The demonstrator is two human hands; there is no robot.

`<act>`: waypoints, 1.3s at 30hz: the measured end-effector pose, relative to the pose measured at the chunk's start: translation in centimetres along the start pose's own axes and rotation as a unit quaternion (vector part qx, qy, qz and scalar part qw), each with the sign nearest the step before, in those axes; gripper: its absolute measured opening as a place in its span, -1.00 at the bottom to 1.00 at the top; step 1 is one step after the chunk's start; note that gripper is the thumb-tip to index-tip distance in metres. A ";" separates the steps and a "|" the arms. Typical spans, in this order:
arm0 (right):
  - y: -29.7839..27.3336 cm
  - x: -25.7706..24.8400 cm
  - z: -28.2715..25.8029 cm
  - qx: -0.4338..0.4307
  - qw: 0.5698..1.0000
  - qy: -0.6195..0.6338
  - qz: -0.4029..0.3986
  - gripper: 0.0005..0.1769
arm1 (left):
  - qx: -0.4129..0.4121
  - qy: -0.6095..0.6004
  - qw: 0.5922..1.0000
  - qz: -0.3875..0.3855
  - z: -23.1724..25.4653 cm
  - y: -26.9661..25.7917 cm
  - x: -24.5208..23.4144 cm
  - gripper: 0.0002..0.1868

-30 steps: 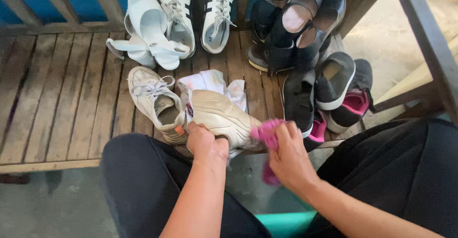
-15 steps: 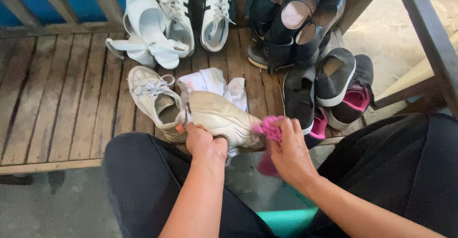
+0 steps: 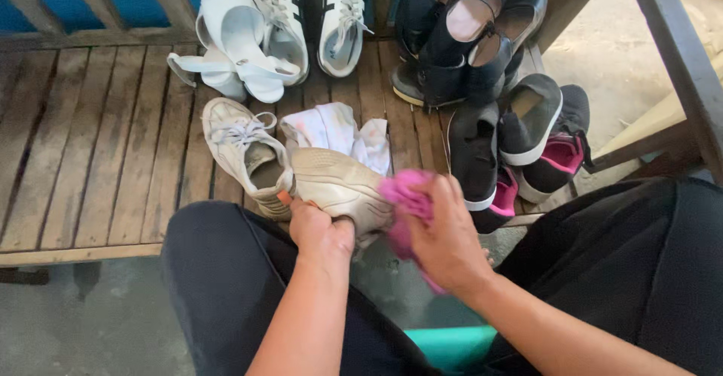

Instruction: The person wipes a white sneaker with a white cloth, then switches to a pink cloth to scrub the same shoe. They later wipe a black sandal with the pink cloth. The shoes are placed on a wooden bench next to other footwear.

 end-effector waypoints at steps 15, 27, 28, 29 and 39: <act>1.5 -7.2 -2.9 0.041 0.994 0.043 0.096 -0.61 | -0.098 -0.005 0.982 -0.160 -4.6 -5.8 9.3 -0.57; 9.9 -7.5 -8.7 -0.138 0.950 -0.278 0.036 -0.67 | -0.073 0.243 0.940 -0.229 -8.7 -9.4 10.7 -0.47; 11.1 -7.1 -6.4 -0.056 0.964 -0.260 -0.025 -0.64 | -0.060 0.306 0.925 -0.217 -8.4 -9.5 10.2 -0.44; 12.2 -6.8 -4.3 0.021 0.966 -0.241 -0.089 -0.61 | -0.043 0.363 0.909 -0.203 -8.0 -9.5 9.7 -0.40; 8.3 -11.4 -11.2 -0.473 0.872 -0.091 -0.090 -0.60 | 0.016 0.492 0.837 -0.241 -5.4 -10.1 11.3 -0.40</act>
Point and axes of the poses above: each hand's wrist, its own y-axis towards the middle knuckle, its own x-axis out of the palm, z = x × y, the point moved 9 cm from there along y, towards the middle knuckle, and after that the axes turned 13 degrees about -y, right-handed, at the moved point
